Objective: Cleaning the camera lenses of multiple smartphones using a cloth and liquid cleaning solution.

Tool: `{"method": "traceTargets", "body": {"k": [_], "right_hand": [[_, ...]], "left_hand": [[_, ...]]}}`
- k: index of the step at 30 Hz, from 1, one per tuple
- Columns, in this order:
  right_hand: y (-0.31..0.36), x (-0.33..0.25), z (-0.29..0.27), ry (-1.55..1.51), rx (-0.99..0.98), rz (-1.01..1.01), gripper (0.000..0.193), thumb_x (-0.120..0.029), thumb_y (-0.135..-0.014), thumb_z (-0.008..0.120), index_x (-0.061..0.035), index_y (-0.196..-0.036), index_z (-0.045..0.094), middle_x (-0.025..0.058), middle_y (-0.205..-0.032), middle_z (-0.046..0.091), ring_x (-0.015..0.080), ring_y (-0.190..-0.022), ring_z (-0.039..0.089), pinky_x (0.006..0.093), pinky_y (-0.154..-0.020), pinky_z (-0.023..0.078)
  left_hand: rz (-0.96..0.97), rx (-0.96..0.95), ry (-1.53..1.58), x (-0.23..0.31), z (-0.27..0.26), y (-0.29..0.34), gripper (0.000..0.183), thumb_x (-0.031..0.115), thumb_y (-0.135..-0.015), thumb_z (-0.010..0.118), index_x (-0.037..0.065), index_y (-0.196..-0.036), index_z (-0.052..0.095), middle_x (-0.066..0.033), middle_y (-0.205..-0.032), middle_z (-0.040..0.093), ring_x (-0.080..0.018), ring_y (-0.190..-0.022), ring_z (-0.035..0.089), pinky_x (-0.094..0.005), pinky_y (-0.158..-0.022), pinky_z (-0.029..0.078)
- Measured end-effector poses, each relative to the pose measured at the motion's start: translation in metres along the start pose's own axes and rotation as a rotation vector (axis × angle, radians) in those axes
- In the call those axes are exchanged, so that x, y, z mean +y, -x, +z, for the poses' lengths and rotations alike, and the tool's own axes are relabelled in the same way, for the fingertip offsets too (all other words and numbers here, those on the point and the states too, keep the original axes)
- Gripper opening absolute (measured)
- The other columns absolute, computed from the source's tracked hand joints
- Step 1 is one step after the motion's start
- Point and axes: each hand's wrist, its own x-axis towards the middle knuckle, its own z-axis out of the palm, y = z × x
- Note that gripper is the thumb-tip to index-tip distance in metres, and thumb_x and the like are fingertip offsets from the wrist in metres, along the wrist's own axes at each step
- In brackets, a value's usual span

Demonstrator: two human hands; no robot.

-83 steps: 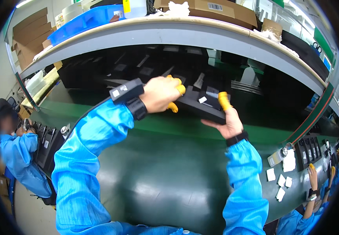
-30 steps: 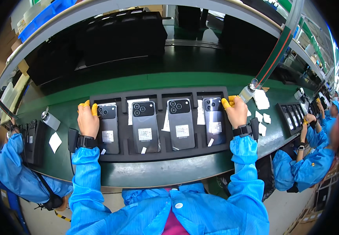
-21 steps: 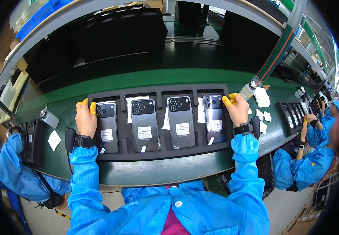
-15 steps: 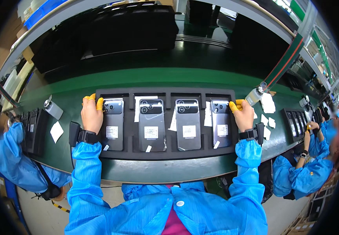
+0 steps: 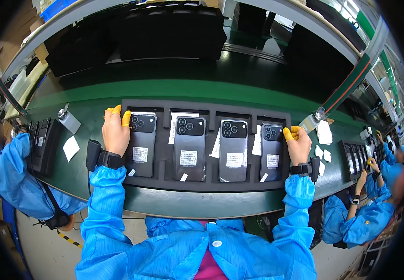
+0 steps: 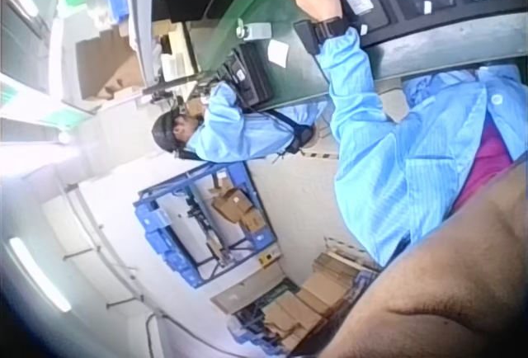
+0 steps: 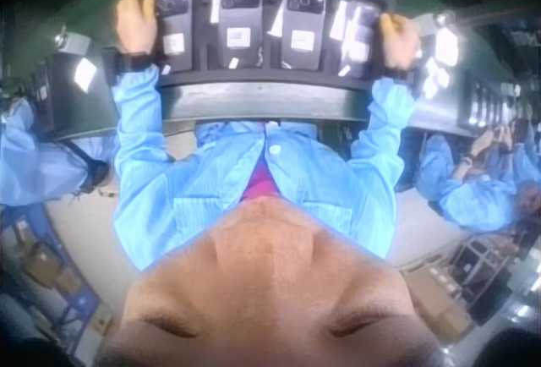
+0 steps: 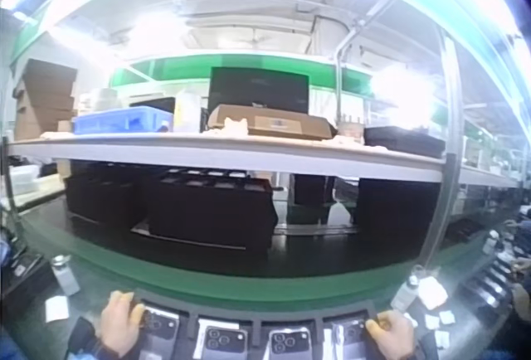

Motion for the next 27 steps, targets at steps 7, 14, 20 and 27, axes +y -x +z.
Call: {"method": "traceTargets", "body": {"k": [7,14,20,27], "right_hand": [[0.0035,-0.0006,-0.0021,-0.038,0.042,-0.036,0.024,-0.013,-0.078,0.074,0.0045,-0.092,0.066,0.0125,-0.077,0.067,0.0210,-0.064,0.062,0.0324,-0.060,0.048],[0.0057,-0.0056,-0.0009,-0.042,0.047,-0.035,0.023,-0.012,-0.077,0.075,0.0042,-0.090,0.066,0.0115,-0.076,0.066,0.0189,-0.063,0.061,0.0314,-0.059,0.048],[0.0050,-0.0050,-0.0004,-0.031,0.036,-0.012,0.022,-0.012,-0.077,0.075,0.0042,-0.090,0.066,0.0116,-0.077,0.066,0.0190,-0.064,0.061,0.0307,-0.060,0.048],[0.0028,0.0022,0.0044,-0.056,0.028,-0.016,0.022,-0.009,-0.077,0.074,0.0043,-0.091,0.065,0.0120,-0.078,0.066,0.0198,-0.066,0.062,0.0310,-0.062,0.049]], "left_hand": [[0.008,0.025,0.011,0.0022,-0.0016,0.0020,0.031,0.017,-0.092,0.059,-0.006,-0.113,0.059,-0.0210,-0.109,0.057,-0.0395,-0.092,0.059,-0.0437,-0.077,0.049],[-0.005,0.016,-0.012,0.0041,-0.0038,0.0021,0.029,0.016,-0.092,0.059,-0.006,-0.111,0.060,-0.0208,-0.109,0.056,-0.0392,-0.092,0.059,-0.0435,-0.077,0.049],[0.006,0.005,-0.013,0.0021,-0.0008,0.0025,0.029,0.016,-0.091,0.059,-0.005,-0.111,0.060,-0.0197,-0.108,0.057,-0.0389,-0.091,0.059,-0.0437,-0.077,0.048],[-0.032,-0.028,0.001,0.0058,-0.0027,0.0018,0.029,0.014,-0.091,0.059,-0.007,-0.112,0.059,-0.0213,-0.109,0.057,-0.0400,-0.094,0.058,-0.0420,-0.079,0.048]]}}
